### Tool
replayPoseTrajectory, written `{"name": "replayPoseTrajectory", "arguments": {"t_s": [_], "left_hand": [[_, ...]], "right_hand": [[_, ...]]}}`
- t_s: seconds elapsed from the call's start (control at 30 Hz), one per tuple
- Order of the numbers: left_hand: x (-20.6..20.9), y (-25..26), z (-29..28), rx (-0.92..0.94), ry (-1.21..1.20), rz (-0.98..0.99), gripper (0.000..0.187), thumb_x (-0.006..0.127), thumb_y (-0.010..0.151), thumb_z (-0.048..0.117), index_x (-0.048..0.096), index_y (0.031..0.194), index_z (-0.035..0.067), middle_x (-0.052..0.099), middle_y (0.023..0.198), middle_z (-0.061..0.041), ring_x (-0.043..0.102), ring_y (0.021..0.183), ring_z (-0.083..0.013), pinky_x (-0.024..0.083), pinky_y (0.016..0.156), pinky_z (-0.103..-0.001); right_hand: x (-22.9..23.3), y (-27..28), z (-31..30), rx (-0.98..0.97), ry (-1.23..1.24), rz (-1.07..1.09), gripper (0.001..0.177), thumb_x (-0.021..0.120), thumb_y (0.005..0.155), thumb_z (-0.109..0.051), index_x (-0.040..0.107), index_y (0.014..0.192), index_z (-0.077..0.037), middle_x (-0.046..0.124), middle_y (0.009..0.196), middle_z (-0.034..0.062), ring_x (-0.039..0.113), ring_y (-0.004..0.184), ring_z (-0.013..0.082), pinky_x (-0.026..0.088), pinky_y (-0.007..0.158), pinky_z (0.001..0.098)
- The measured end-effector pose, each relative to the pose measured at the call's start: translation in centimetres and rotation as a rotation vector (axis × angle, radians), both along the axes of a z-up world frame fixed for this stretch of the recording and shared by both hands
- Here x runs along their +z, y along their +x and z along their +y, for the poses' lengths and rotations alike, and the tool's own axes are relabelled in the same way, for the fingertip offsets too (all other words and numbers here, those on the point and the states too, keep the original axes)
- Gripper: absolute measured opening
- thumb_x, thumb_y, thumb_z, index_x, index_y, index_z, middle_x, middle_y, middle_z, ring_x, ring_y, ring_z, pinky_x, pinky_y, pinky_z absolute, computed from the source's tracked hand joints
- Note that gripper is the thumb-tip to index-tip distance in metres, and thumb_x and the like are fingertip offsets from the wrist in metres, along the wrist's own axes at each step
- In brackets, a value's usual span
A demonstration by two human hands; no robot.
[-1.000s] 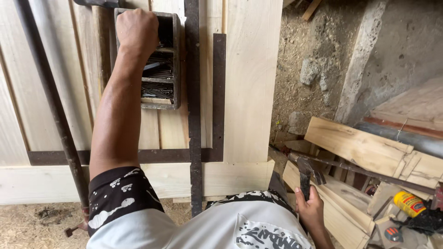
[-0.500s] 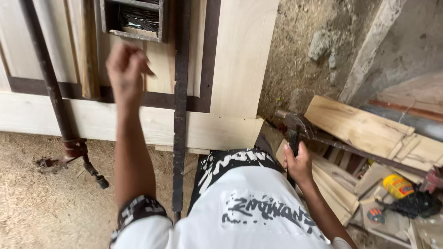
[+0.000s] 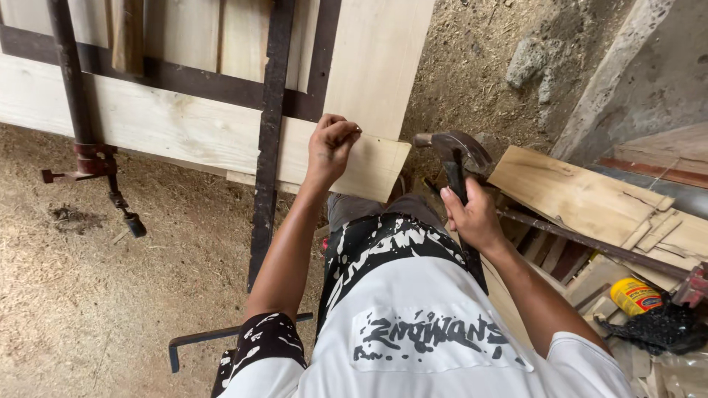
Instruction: The person repeatedly picks up nails from a wooden organizer and hammers them into a wooden frame clamped to a workbench. The person secures multiple nails along the edges of the frame using a claw hammer.
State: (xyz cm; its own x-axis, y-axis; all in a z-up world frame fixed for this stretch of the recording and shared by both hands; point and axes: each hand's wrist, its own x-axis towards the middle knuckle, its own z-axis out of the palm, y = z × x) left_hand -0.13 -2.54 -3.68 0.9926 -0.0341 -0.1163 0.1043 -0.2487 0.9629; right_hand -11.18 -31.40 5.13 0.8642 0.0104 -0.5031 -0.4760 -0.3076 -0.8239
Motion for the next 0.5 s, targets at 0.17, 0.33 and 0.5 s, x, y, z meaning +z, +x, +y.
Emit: {"name": "replayPoseTrajectory", "arguments": {"t_s": [0.17,0.33,0.5], "left_hand": [[-0.5,-0.4,0.0,-0.02,0.057,-0.032,0.008,0.077,0.089,0.0,0.077,0.096,0.004,0.063,0.098,-0.005,0.066,0.087,-0.0131,0.057,0.074,-0.026],[0.4,-0.7,-0.3,-0.013,0.177,-0.084,0.008,0.077,0.089,0.001,0.078,0.096,0.005,0.064,0.095,-0.004,0.066,0.083,-0.0154,0.055,0.071,-0.028],[1.2,-0.9,-0.6,0.002,0.207,-0.104,0.006,0.075,0.093,0.002,0.076,0.096,0.007,0.066,0.095,-0.004,0.069,0.082,-0.0159,0.056,0.068,-0.029]], "right_hand": [[2.4,1.6,0.8,0.066,-0.024,-0.038,0.026,0.06,0.104,-0.028,0.054,0.095,-0.005,0.058,0.065,0.0002,0.055,0.049,0.0075,0.048,0.043,0.0254],[5.7,3.8,1.7,0.166,-0.118,-0.126,0.022,0.056,0.105,-0.028,0.053,0.099,-0.006,0.058,0.063,0.0013,0.057,0.048,0.0092,0.047,0.044,0.0282],[8.4,5.5,2.9,0.258,-0.111,-0.364,0.017,0.05,0.111,-0.022,0.05,0.106,-0.006,0.059,0.069,0.0013,0.059,0.056,0.0103,0.049,0.05,0.0295]]}}
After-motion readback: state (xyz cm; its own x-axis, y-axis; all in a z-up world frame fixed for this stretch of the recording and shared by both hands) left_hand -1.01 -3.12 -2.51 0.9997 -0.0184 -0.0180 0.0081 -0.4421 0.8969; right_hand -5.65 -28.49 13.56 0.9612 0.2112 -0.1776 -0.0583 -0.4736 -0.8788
